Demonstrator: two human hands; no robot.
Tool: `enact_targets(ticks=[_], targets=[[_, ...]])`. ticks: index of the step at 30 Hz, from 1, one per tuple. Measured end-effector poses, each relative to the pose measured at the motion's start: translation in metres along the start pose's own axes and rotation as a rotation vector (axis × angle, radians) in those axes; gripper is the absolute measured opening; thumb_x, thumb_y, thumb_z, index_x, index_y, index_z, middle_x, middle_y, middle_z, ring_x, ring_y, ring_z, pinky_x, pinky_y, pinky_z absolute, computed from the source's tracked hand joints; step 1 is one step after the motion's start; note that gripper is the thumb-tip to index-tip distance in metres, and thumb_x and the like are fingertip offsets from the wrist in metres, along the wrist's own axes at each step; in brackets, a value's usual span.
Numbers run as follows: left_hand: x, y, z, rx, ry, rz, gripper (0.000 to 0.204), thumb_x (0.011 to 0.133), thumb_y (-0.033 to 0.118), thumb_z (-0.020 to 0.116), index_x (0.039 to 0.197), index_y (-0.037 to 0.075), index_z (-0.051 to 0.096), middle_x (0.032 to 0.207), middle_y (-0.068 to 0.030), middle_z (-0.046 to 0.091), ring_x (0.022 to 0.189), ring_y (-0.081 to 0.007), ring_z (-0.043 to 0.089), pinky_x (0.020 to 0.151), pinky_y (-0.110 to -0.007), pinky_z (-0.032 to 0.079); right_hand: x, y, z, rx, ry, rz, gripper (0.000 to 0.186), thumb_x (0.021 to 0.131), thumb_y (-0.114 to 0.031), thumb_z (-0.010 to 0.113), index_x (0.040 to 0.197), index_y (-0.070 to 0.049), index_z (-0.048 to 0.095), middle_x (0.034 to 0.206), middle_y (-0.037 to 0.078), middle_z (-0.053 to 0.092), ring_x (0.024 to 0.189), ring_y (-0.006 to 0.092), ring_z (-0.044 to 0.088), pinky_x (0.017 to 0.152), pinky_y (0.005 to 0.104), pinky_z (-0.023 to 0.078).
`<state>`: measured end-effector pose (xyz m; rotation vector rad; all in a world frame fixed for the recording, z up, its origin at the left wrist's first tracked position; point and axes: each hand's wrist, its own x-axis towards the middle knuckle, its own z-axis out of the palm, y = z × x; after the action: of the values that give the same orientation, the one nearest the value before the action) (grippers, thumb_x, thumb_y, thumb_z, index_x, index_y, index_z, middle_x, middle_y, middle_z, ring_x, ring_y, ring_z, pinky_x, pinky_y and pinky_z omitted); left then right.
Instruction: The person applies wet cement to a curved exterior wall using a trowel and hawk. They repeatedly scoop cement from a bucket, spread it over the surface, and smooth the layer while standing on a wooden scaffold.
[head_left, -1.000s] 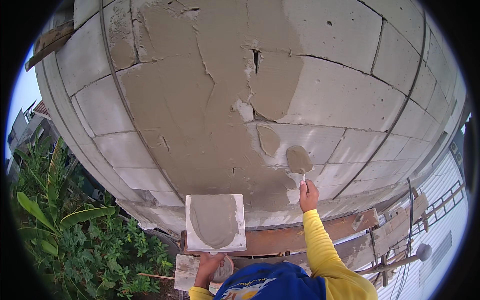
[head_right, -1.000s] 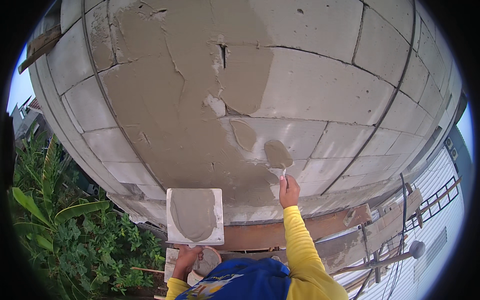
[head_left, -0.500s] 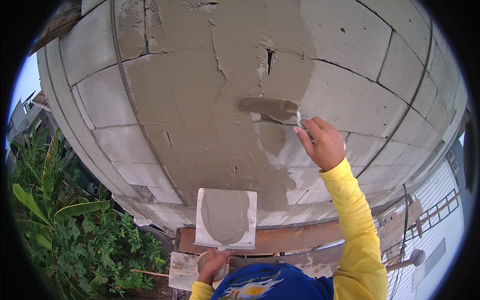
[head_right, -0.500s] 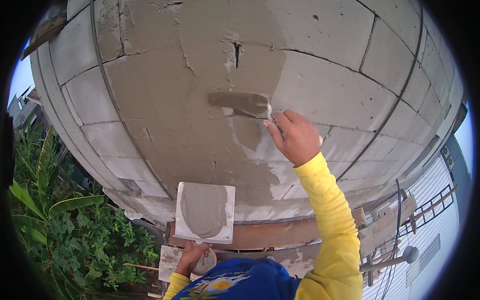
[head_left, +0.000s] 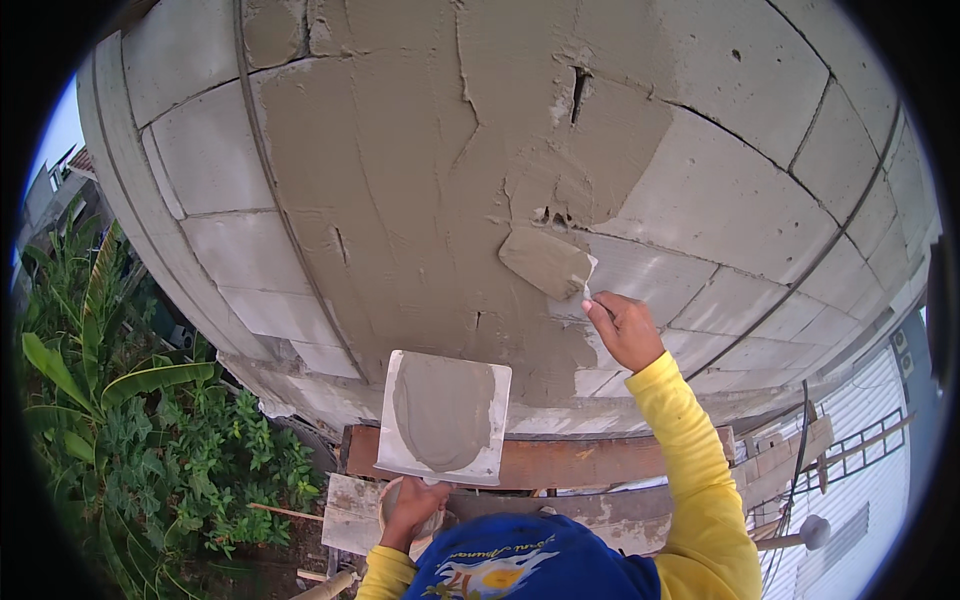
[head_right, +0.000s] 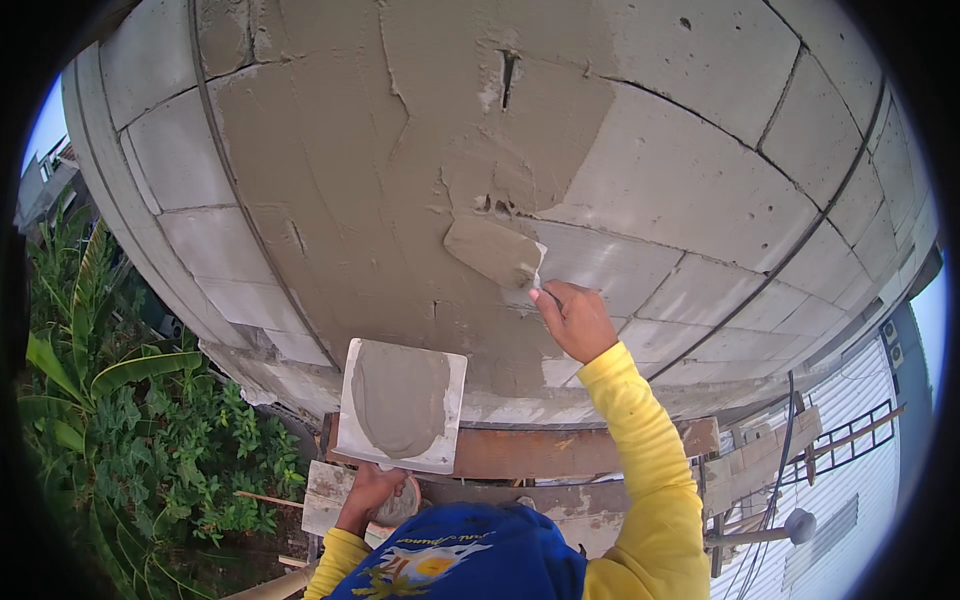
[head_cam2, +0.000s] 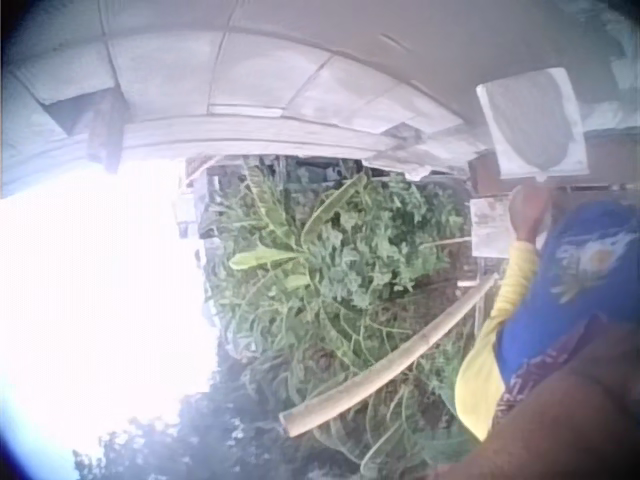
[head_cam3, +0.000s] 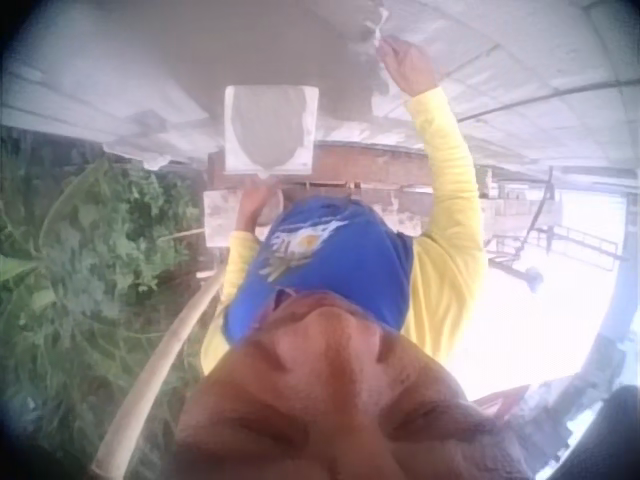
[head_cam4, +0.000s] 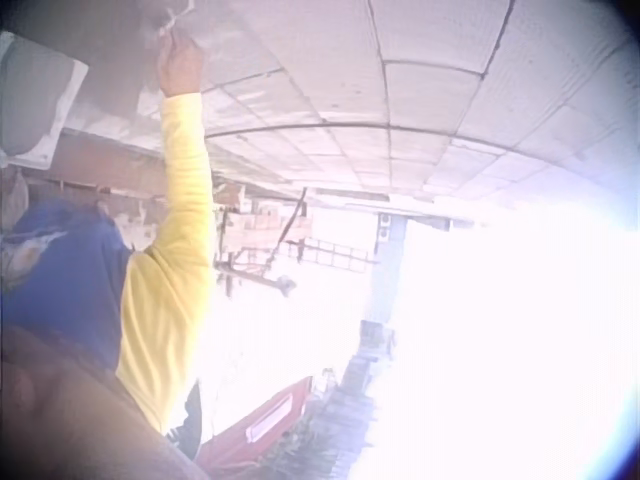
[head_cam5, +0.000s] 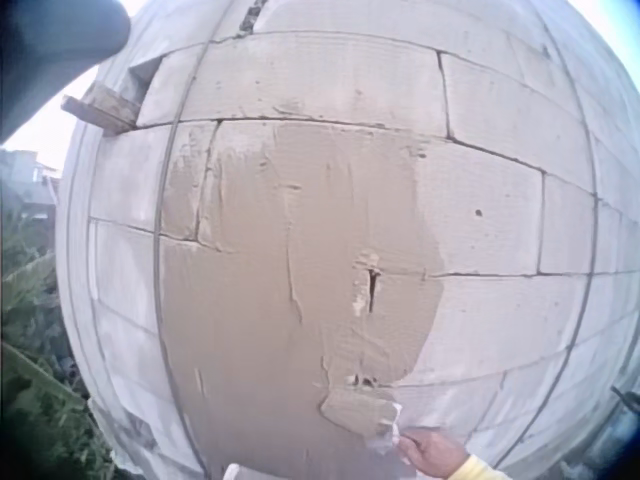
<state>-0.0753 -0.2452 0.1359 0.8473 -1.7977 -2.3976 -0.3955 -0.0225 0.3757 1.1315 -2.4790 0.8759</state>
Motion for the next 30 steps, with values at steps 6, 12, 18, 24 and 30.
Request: enact_targets(ticks=[6,12,18,24,30], targets=[[0.000,-0.001,0.012,0.056,0.032,-0.042,0.018,0.087,0.006,0.074,0.101,-0.006,0.070,0.074,-0.0044,0.067,0.058,-0.0119,0.059,0.051,-0.031,0.045,-0.081,0.115,0.046,-0.092,0.161,0.076,0.028,0.104,-0.027,0.066,0.102,0.000,0.071,0.090,0.025,0.071,0.081,0.0481,0.067,0.071,0.0516,0.053],[-0.023,0.055,0.058,0.322,0.083,-0.101,0.042,0.086,0.007,0.074,0.125,-0.007,0.065,0.102,-0.0078,0.073,0.076,-0.0144,0.066,0.063,-0.032,0.054,-0.202,0.175,0.037,-0.031,0.075,0.462,0.025,0.106,-0.024,0.063,0.104,0.001,0.070,0.090,0.024,0.069,0.081,0.0467,0.065,0.072,0.0491,0.051],[0.006,0.004,0.102,0.186,0.082,0.094,0.042,0.087,0.012,0.074,0.125,-0.006,0.067,0.113,-0.0113,0.073,0.099,-0.0185,0.068,0.080,-0.036,0.057,-0.234,0.058,0.029,0.126,-0.183,0.028,0.018,0.096,-0.016,0.072,0.105,0.000,0.070,0.096,0.016,0.066,0.083,0.0385,0.065,0.076,0.0462,0.053],[0.014,0.002,0.171,0.580,0.043,0.295,0.039,0.083,0.013,0.073,0.117,-0.004,0.071,0.111,-0.0208,0.078,0.103,-0.0385,0.074,0.089,-0.043,0.057,-0.240,0.080,0.034,0.064,-0.221,-0.163,0.027,0.086,-0.015,0.082,0.106,-0.001,0.072,0.100,0.015,0.068,0.088,0.0358,0.066,0.078,0.0452,0.054],[0.012,-0.004,0.203,0.696,0.108,0.348,0.038,0.082,0.016,0.075,0.117,-0.001,0.073,0.113,-0.0245,0.075,0.108,-0.0444,0.070,0.092,-0.046,0.057,-0.214,0.103,0.041,0.038,0.076,-0.179,0.031,0.084,-0.013,0.083,0.110,0.000,0.071,0.106,0.014,0.067,0.094,0.0347,0.063,0.080,0.0454,0.051]])
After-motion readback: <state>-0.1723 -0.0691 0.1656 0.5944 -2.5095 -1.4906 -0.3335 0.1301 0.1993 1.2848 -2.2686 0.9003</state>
